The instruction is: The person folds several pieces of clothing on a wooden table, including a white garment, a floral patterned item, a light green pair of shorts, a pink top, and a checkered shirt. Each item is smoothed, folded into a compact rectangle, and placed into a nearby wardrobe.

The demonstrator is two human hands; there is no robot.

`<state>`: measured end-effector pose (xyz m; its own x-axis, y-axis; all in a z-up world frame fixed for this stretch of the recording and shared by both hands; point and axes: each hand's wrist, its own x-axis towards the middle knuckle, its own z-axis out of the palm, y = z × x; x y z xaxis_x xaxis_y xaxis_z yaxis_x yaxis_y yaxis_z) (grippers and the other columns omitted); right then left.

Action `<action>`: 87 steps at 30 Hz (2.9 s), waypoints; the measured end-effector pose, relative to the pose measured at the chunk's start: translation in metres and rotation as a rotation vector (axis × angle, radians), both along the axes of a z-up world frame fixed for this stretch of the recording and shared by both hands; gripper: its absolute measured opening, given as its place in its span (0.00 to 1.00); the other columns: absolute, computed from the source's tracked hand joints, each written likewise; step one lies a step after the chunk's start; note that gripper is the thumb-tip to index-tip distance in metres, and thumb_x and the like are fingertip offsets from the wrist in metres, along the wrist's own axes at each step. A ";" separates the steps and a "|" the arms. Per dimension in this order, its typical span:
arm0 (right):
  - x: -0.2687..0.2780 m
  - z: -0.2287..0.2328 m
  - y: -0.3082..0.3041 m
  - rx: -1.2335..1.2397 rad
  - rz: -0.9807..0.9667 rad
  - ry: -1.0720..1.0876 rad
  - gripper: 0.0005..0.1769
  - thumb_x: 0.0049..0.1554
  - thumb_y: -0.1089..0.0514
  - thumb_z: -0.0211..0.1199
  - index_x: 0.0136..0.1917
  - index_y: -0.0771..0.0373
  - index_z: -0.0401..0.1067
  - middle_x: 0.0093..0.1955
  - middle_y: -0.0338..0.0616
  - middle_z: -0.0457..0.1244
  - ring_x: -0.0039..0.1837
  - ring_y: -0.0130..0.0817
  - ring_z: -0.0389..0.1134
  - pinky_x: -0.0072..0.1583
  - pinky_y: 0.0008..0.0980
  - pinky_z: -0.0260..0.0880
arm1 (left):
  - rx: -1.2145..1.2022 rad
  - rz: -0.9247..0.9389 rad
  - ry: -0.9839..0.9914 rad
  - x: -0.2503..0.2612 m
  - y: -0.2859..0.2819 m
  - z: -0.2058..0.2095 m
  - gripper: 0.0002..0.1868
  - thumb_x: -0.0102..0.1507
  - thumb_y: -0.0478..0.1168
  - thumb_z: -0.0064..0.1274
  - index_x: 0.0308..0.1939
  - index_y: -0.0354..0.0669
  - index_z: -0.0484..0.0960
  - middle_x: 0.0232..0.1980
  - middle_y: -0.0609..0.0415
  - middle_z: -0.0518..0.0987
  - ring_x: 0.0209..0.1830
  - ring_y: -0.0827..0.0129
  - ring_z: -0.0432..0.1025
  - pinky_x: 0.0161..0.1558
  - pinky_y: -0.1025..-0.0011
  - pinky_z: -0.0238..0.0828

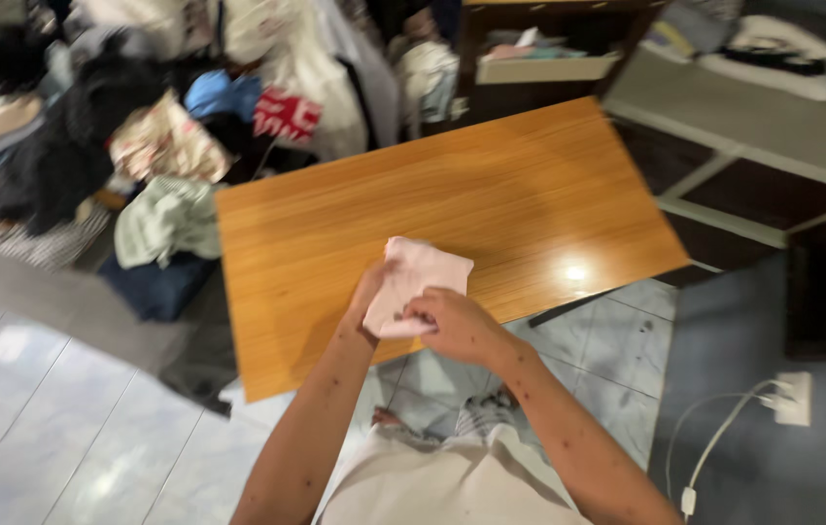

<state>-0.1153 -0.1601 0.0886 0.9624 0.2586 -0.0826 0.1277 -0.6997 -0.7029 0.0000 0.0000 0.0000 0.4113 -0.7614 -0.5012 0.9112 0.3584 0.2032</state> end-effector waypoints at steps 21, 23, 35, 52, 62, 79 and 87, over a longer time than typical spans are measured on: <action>-0.057 -0.039 -0.413 1.384 -0.830 0.294 0.29 0.56 0.50 0.64 0.67 0.65 0.68 0.61 0.48 0.69 0.60 0.37 0.72 0.62 0.40 0.71 | 0.073 -0.340 -0.133 -0.012 -0.436 0.013 0.29 0.58 0.39 0.47 0.62 0.26 0.72 0.56 0.33 0.81 0.52 0.46 0.79 0.57 0.51 0.77; -0.032 -0.030 -0.439 1.524 -0.875 0.279 0.30 0.58 0.47 0.61 0.67 0.66 0.68 0.61 0.48 0.69 0.60 0.38 0.72 0.62 0.39 0.72 | 0.057 -0.327 -0.173 0.011 -0.467 0.019 0.27 0.60 0.39 0.47 0.62 0.27 0.72 0.56 0.34 0.81 0.54 0.48 0.79 0.58 0.52 0.76; 0.125 -0.007 -0.590 1.460 -0.901 0.216 0.24 0.58 0.56 0.60 0.67 0.59 0.68 0.56 0.43 0.68 0.56 0.38 0.71 0.58 0.41 0.74 | 0.264 -0.307 -0.532 0.180 -0.624 0.087 0.23 0.63 0.44 0.52 0.61 0.41 0.76 0.52 0.45 0.82 0.47 0.56 0.79 0.51 0.57 0.78; 0.376 0.060 -0.788 0.997 -0.891 -0.094 0.28 0.60 0.55 0.53 0.73 0.56 0.61 0.62 0.41 0.67 0.60 0.35 0.69 0.60 0.34 0.71 | 0.888 0.359 -1.412 0.410 -0.859 0.119 0.25 0.62 0.40 0.52 0.62 0.39 0.67 0.51 0.40 0.76 0.49 0.50 0.76 0.51 0.50 0.74; 0.524 -0.011 -0.848 0.655 -0.983 -0.175 0.39 0.57 0.62 0.50 0.80 0.56 0.45 0.73 0.55 0.54 0.69 0.49 0.60 0.67 0.38 0.60 | 1.465 0.029 -2.051 0.542 -0.949 0.005 0.27 0.64 0.44 0.49 0.66 0.43 0.65 0.59 0.41 0.71 0.56 0.48 0.69 0.55 0.45 0.67; 0.514 -0.071 -0.861 0.243 -0.895 -0.537 0.38 0.56 0.68 0.49 0.79 0.69 0.48 0.79 0.67 0.46 0.81 0.64 0.46 0.79 0.52 0.42 | 1.689 -0.066 -2.090 0.530 -0.946 -0.034 0.31 0.66 0.50 0.45 0.72 0.49 0.61 0.71 0.41 0.62 0.69 0.45 0.59 0.63 0.37 0.54; 0.497 -0.086 -0.856 -0.553 -0.518 -0.356 0.30 0.60 0.58 0.51 0.75 0.65 0.58 0.78 0.62 0.50 0.79 0.60 0.51 0.71 0.59 0.53 | 1.626 -0.178 -2.208 0.495 -0.919 -0.050 0.33 0.67 0.53 0.43 0.75 0.51 0.59 0.77 0.41 0.58 0.75 0.44 0.54 0.66 0.33 0.47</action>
<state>0.3821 -1.0160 0.0022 0.9408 -0.2122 0.2643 -0.1554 -0.9631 -0.2199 0.4951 -0.9193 -0.0499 0.7659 -0.5653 0.3064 -0.6245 -0.7674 0.1451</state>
